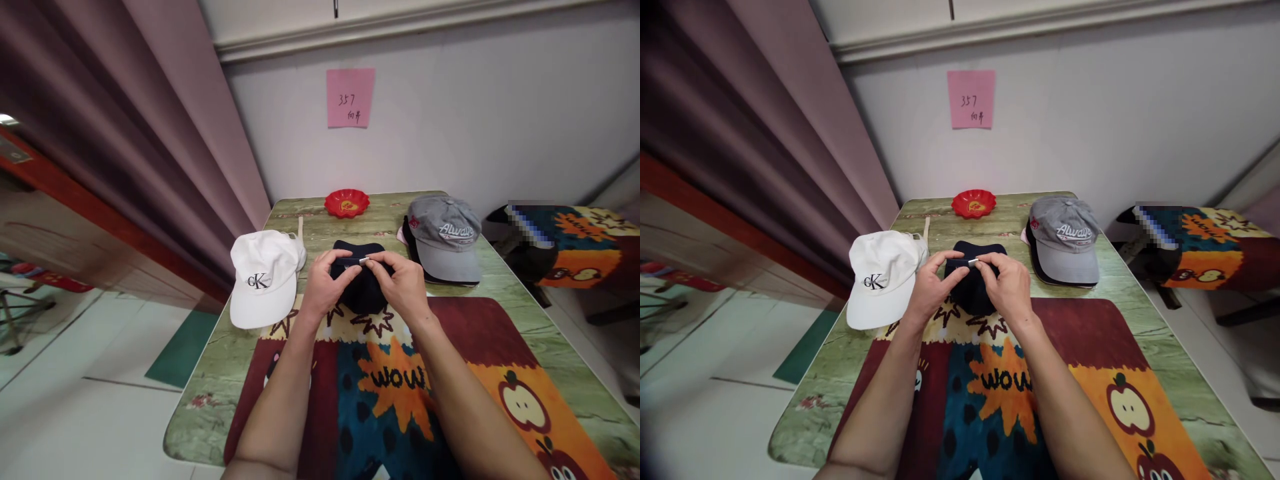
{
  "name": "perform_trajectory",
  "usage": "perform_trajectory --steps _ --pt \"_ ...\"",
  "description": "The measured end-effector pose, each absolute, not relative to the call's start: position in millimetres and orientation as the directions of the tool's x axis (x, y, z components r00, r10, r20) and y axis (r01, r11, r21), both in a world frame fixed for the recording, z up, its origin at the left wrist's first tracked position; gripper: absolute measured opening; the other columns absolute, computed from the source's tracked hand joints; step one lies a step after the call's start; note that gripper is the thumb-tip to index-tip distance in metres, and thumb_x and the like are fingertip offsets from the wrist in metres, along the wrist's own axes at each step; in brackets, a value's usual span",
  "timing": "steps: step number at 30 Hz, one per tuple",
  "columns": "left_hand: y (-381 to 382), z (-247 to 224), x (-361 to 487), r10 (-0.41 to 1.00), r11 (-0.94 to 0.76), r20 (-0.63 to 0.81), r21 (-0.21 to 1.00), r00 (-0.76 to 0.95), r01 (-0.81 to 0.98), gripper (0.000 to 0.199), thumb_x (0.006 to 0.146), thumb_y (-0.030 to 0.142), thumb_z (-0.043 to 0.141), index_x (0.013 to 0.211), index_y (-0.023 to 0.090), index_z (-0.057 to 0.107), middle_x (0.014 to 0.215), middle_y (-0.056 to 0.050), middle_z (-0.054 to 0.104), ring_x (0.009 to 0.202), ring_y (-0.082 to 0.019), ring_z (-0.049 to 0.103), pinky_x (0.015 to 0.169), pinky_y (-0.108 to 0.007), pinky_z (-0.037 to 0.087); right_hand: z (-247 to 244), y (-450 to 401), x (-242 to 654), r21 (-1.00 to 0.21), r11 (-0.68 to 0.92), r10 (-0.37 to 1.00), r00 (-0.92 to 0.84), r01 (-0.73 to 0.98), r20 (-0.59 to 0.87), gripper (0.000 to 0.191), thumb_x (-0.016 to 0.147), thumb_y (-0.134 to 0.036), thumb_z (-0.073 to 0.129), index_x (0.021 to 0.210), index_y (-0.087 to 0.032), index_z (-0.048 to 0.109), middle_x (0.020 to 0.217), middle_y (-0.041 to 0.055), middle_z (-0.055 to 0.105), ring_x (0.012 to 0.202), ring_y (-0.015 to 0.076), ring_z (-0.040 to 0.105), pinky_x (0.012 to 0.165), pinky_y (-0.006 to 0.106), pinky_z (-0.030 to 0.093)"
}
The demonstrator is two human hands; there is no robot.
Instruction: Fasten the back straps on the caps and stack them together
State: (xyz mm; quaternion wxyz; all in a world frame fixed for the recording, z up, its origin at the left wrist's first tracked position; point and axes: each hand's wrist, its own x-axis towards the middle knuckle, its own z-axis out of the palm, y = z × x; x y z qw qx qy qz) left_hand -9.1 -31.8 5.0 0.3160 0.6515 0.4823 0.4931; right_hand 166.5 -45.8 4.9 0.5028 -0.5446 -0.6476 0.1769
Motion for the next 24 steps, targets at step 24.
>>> perform_trajectory --steps 24 --pt "-37.2 11.8 -5.0 0.901 -0.416 0.431 0.829 0.047 0.374 0.005 0.082 0.02 0.064 0.077 0.021 0.062 0.096 -0.005 0.071 0.097 -0.022 0.065 0.095 -0.036 0.046 3.3 -45.4 165.0 -0.637 0.47 0.853 -0.13 0.611 0.505 0.024 0.085 -0.028 0.077 0.109 -0.025 0.077 0.097 0.0032 0.079 0.092 0.0231 0.071 0.088 0.037 0.05"
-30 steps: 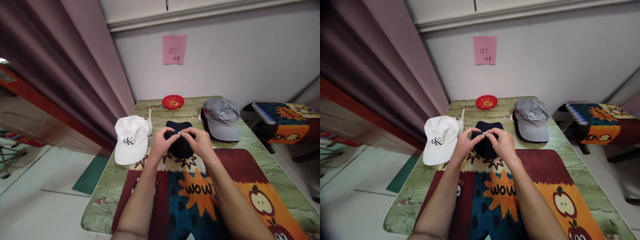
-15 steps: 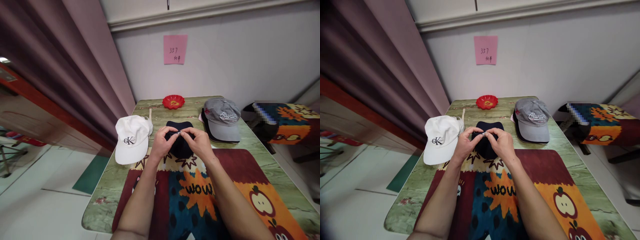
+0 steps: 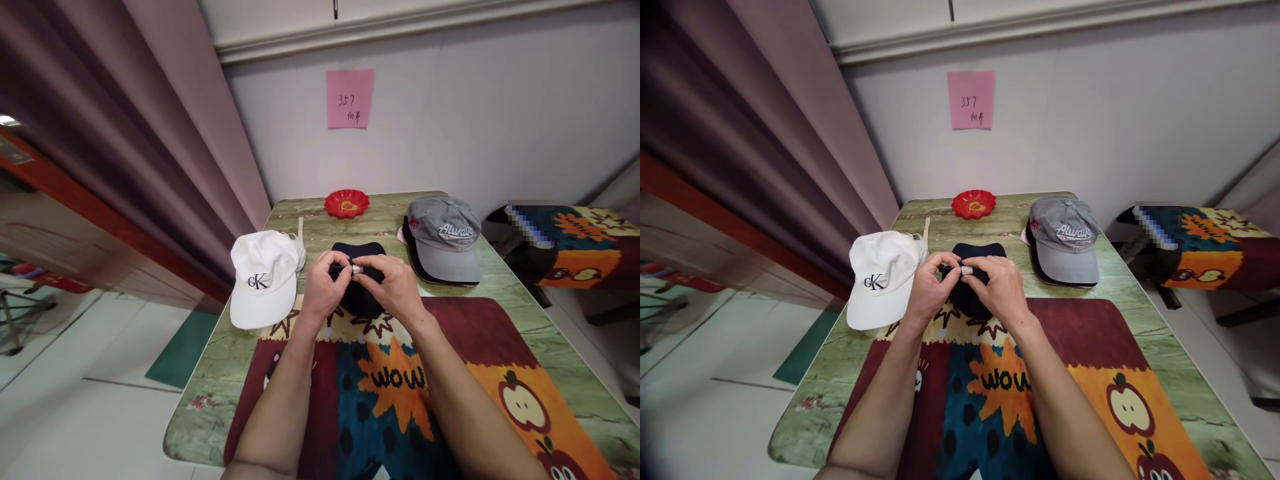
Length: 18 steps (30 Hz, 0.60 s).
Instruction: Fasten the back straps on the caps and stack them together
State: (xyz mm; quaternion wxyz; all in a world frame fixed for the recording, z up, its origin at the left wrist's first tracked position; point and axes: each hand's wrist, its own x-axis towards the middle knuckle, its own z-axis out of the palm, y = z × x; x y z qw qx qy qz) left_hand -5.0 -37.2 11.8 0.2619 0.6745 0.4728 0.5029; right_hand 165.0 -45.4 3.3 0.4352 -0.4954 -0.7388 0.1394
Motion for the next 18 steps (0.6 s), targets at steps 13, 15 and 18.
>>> perform_trajectory --steps 13,15,18 --pt "-34.8 8.5 -9.4 0.948 -0.317 0.298 0.913 0.112 0.258 0.01 0.085 0.029 0.063 0.084 0.02 0.06 0.099 -0.005 0.072 0.098 -0.02 0.066 0.094 -0.033 0.047 -0.3 -44.6 163.9 -0.653 0.467 0.855 -0.115 0.597 0.507 0.017 0.084 -0.028 0.079 0.102 -0.027 0.078 0.096 0.0022 0.079 0.09 0.0236 0.072 0.084 0.037 0.051" --pt "-34.3 10.1 -10.9 0.951 -0.305 0.273 0.909 0.148 0.284 0.017 0.087 0.035 0.065 0.093 0.019 0.064 0.1 -0.005 0.072 0.098 -0.02 0.065 0.092 -0.032 0.048 0.1 -45.2 163.4 -0.659 0.467 0.857 -0.12 0.589 0.5 0.016 0.086 -0.029 0.077 0.102 -0.027 0.078 0.097 0.0028 0.079 0.091 0.0234 0.072 0.084 0.036 0.051" --pt "-32.9 10.0 -13.9 0.954 -0.276 0.213 0.902 0.212 0.332 0.022 0.087 0.04 0.068 0.095 0.02 0.07 0.098 -0.004 0.073 0.098 -0.021 0.065 0.093 -0.032 0.046 1.3 -45.9 163.5 -0.686 0.462 0.867 -0.123 0.562 0.483 0.02 0.087 -0.029 0.075 0.107 -0.025 0.077 0.099 0.0038 0.079 0.092 0.0227 0.072 0.087 0.036 0.051"
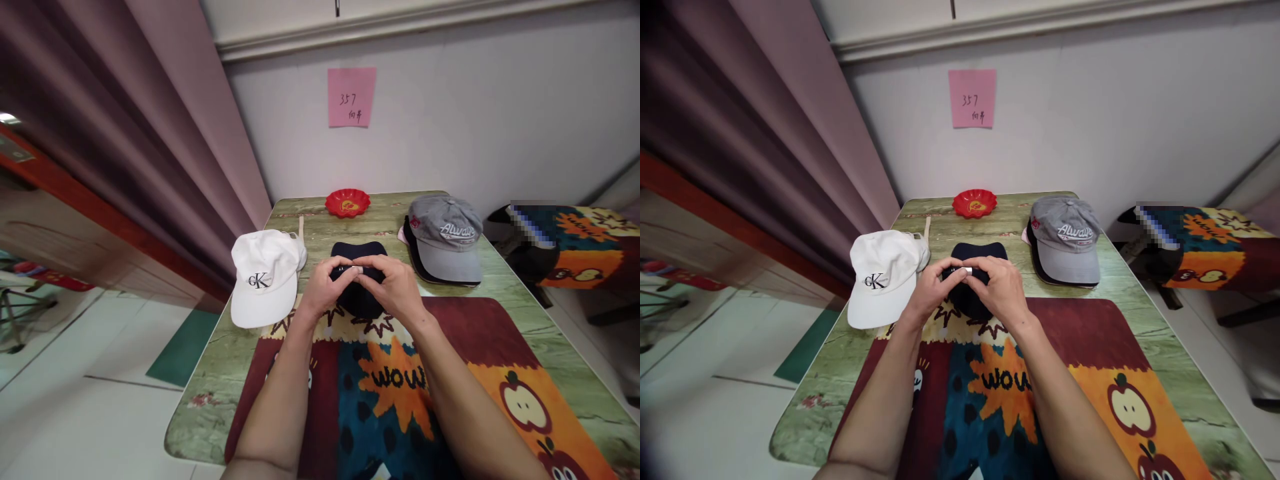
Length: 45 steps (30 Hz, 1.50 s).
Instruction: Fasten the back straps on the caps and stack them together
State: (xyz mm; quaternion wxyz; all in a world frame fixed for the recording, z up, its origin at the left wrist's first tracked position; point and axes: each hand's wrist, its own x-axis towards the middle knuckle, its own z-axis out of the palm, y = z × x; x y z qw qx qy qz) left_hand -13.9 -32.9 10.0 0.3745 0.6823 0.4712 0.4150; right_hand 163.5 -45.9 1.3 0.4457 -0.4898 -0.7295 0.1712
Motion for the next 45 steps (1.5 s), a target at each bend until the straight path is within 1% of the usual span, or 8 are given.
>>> perform_trajectory --steps 4,10,17,23,31,36,40,45 --pt "-31 5 -19 0.964 -0.217 0.164 0.941 0.21 0.258 0.026 0.085 0.044 0.07 0.089 0.019 0.073 0.091 -0.003 0.072 0.09 -0.02 0.064 0.086 -0.031 0.047 4 -46 169 -0.795 0.384 0.92 -0.121 0.47 0.373 0.031 0.087 -0.033 0.072 0.116 -0.022 0.074 0.097 0.0038 0.079 0.086 0.0205 0.072 0.081 0.032 0.051" --pt "-30 1 -21 0.96 -0.224 0.169 0.942 0.225 0.248 0.027 0.085 0.044 0.072 0.093 0.019 0.073 0.093 -0.003 0.072 0.09 -0.019 0.064 0.087 -0.03 0.047 5 -45 174 -0.817 0.27 0.963 -0.152 0.509 0.223 0.031 0.091 -0.047 0.063 0.096 -0.022 0.08 0.077 0.0005 0.076 0.052 0.0138 0.054 0.055 0.029 0.038" --pt "-30 0 -18 0.94 -0.311 0.25 0.905 0.231 0.29 0.021 0.086 0.039 0.068 0.089 0.019 0.071 0.092 -0.003 0.072 0.091 -0.019 0.065 0.087 -0.031 0.049 7 -47 168 -0.817 0.303 0.953 -0.135 0.491 0.272 0.027 0.091 -0.045 0.064 0.092 -0.022 0.08 0.082 0.0015 0.078 0.073 0.0194 0.067 0.068 0.029 0.045" --pt "-31 1 -14 0.94 -0.33 0.286 0.899 0.184 0.288 0.018 0.085 0.037 0.071 0.087 0.019 0.071 0.095 -0.004 0.073 0.093 -0.02 0.066 0.088 -0.032 0.049 9 -48 168 -0.809 0.319 0.946 -0.117 0.495 0.301 0.022 0.09 -0.039 0.065 0.088 -0.022 0.079 0.084 0.002 0.078 0.074 0.019 0.068 0.071 0.029 0.045" --pt "-30 3 -29 0.969 -0.184 0.133 0.951 0.207 0.248 0.028 0.083 0.047 0.073 0.086 0.019 0.072 0.088 -0.003 0.071 0.081 -0.018 0.063 0.077 -0.029 0.048 5 -41 194 -0.885 0.228 0.974 -0.1 0.405 0.205 0.032 0.087 -0.048 0.066 0.076 -0.019 0.072 0.067 -0.0003 0.065 0.062 0.0144 0.054 0.061 0.028 0.039" --pt "-29 8 -40 0.954 -0.165 0.088 0.953 0.288 0.254 0.029 0.084 0.047 0.072 0.086 0.018 0.071 0.088 -0.003 0.069 0.083 -0.017 0.061 0.078 -0.029 0.047 -7 -32 208 -0.919 0.206 0.978 -0.047 0.337 0.202 0.035 0.088 -0.051 0.066 0.088 -0.017 0.075 0.069 0.0003 0.065 0.061 0.0144 0.053 0.057 0.027 0.04" --pt "-30 10 -45 0.954 -0.164 0.09 0.956 0.286 0.244 0.029 0.084 0.047 0.072 0.087 0.018 0.071 0.089 -0.004 0.068 0.083 -0.018 0.061 0.078 -0.029 0.048 -4 -32 222 -0.914 0.234 0.971 -0.032 0.33 0.237 0.037 0.09 -0.052 0.065 0.098 -0.018 0.077 0.085 0.0052 0.075 0.079 0.0202 0.066 0.074 0.032 0.051" --pt "-28 10 -52 0.943 -0.167 0.086 0.958 0.322 0.231 0.027 0.084 0.045 0.073 0.086 0.018 0.071 0.092 -0.005 0.07 0.088 -0.018 0.063 0.084 -0.03 0.048 7 -39 254 -0.831 0.339 0.92 -0.339 0.441 0.195 0.047 0.082 -0.05 0.076 0.123 -0.026 0.073 0.128 0.0078 0.071 0.123 0.03 0.063 0.108 0.045 0.047"
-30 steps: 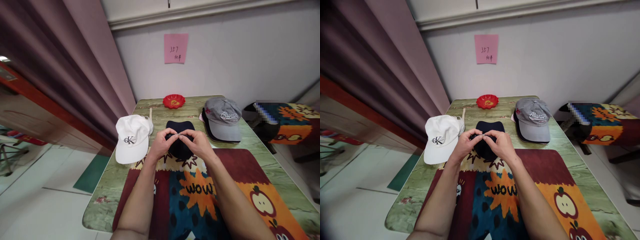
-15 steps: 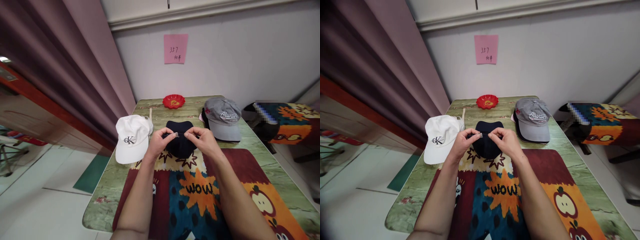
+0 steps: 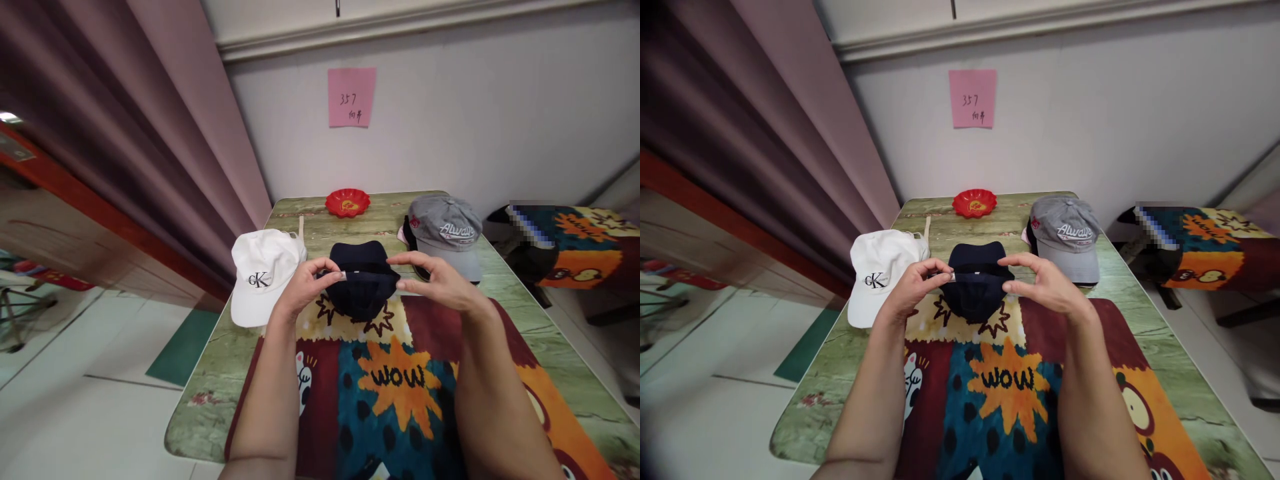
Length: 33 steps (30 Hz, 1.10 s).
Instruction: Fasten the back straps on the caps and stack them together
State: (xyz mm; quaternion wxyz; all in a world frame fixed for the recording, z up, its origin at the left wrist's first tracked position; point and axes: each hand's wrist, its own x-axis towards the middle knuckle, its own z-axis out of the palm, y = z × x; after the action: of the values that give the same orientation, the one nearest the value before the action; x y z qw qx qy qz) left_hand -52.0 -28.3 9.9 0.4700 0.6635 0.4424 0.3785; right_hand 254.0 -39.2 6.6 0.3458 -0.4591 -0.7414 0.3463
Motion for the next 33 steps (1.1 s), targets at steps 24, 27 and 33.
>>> perform_trajectory --steps 24,27,33 --pt "-39 21 -59 0.99 -0.076 0.107 0.952 0.089 -0.297 0.042 0.067 0.044 0.085 0.101 0.021 0.074 0.097 -0.006 0.078 0.098 -0.027 0.073 0.091 -0.039 0.057 20 -50 231 -0.953 0.299 0.945 -0.152 0.035 0.291 0.032 0.083 -0.042 0.077 0.109 -0.023 0.077 0.111 0.0072 0.078 0.102 0.0286 0.073 0.093 0.043 0.058" --pt "-35 15 -46 1.0 -0.017 0.017 0.898 -0.003 -0.439 0.037 0.07 0.048 0.081 0.096 0.023 0.074 0.093 -0.004 0.078 0.104 -0.028 0.072 0.093 -0.04 0.058 23 -54 217 -0.977 0.075 0.983 -0.15 -0.198 0.106 0.035 0.079 -0.046 0.077 0.105 -0.023 0.076 0.102 0.0068 0.08 0.09 0.0278 0.076 0.082 0.041 0.062" --pt "-23 -9 -24 0.998 0.067 -0.063 0.871 0.025 -0.487 0.056 0.082 0.071 0.058 0.107 0.024 0.073 0.115 -0.007 0.076 0.134 -0.032 0.057 0.107 -0.046 0.052 1 -35 207 -0.903 -0.147 0.986 -0.127 -0.404 -0.104 0.023 0.078 -0.036 0.064 0.096 -0.023 0.071 0.099 0.0061 0.08 0.103 0.0277 0.076 0.092 0.043 0.062"
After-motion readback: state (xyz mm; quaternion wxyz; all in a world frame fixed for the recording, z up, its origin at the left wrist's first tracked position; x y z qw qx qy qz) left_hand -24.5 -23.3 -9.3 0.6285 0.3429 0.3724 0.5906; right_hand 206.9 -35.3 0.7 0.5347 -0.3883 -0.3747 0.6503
